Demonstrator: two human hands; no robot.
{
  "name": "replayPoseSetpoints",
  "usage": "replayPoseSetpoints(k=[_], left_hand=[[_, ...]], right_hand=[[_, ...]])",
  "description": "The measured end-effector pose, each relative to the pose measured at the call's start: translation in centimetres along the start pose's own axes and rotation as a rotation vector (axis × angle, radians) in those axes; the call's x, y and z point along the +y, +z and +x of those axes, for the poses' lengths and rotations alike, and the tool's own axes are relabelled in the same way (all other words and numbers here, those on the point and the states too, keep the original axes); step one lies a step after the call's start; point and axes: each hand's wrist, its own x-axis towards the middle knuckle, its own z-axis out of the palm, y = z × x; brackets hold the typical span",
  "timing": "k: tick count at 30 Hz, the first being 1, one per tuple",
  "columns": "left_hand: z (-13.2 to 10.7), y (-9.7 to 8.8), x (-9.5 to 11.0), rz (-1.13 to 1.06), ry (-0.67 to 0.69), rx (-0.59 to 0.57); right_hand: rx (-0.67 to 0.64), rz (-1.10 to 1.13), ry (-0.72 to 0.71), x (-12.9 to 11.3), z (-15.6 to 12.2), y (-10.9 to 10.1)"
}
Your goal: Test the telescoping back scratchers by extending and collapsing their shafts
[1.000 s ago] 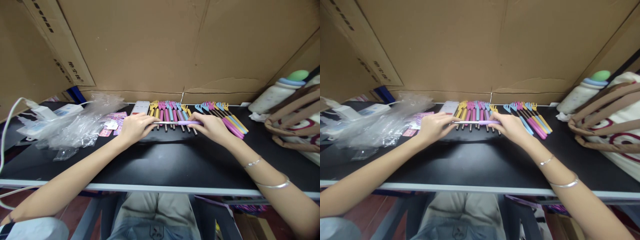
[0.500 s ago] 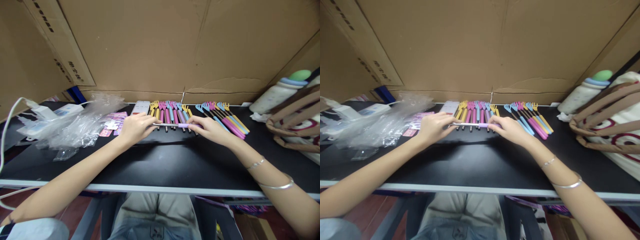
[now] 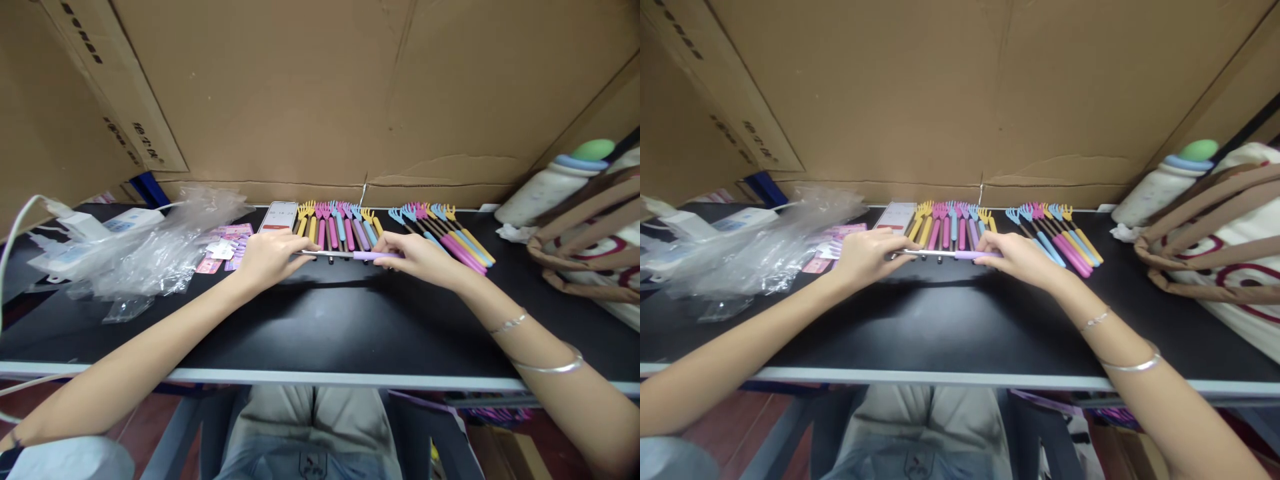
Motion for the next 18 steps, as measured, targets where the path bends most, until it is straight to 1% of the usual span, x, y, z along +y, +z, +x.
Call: replayPoseSetpoints(k=[6,8,12,15,18], left_hand=[[-0.06,-0.11,0.01,-0.001,0.048,0.065],[-0.02,-0.04,0.05,-0.003,0.051,0.068],[0.07,0.16,0.13,-0.029,0.037,0.059],[0.12,0.14,0.15,-0.036,0.014,0.051],[0.14,-0.04,0.12,-0.030,-0.019,0.031]], right_hand=[[-0.132,0.058,-0.016,-0.19,-0.01,0.00],[-0.146,0.060,-0.015,-0.40,0.06,0.06],[-0.091,0.076,0.013,-0.68,0.18,0.11],[-0.009,0.111,0.021,-0.57,0.16,-0.11],[0.063,0.177,-0.003,-0.17,0.08,-0.53]])
